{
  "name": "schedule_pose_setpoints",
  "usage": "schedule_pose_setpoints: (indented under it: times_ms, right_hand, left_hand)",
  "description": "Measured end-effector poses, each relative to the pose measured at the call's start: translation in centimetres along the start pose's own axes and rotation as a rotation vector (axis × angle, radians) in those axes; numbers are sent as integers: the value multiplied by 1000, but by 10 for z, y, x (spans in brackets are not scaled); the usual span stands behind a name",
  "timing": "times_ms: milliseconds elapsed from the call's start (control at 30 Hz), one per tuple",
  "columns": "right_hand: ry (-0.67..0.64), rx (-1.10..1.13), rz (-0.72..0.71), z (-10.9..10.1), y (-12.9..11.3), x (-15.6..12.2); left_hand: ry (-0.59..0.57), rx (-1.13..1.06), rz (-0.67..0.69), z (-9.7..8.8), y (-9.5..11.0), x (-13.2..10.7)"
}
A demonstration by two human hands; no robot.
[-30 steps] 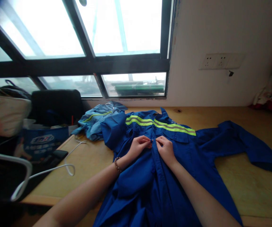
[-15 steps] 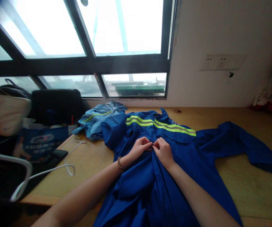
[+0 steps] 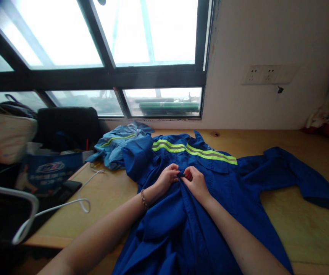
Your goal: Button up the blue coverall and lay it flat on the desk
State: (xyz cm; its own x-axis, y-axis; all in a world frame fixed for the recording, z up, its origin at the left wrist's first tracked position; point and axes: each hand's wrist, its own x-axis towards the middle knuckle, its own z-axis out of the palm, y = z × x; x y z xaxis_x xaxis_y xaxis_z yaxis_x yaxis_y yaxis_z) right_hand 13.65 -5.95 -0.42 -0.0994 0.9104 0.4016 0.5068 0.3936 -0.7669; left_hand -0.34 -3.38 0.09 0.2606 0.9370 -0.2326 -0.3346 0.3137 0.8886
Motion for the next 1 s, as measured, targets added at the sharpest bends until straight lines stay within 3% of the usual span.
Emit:
schedule_pose_setpoints:
  times_ms: [267,567,800,900,1000]
  right_hand:
    - [-20,56,74,-1,3,1]
    - [-88,171,148,-1,10,5]
    - [-148,507,502,-2,19,12]
    - [-79,422,461,-6,16,12]
    - [-82,109,285,-11,5,7]
  left_hand:
    - [-24,77,80,0,-3,-1]
    - [-174,247,257,-4,-14,8]
    - [-227,256,271,-2,-12,7]
    - [-228,264,252,-4,-11,11]
    - [-197,383,312,-7,-8,20]
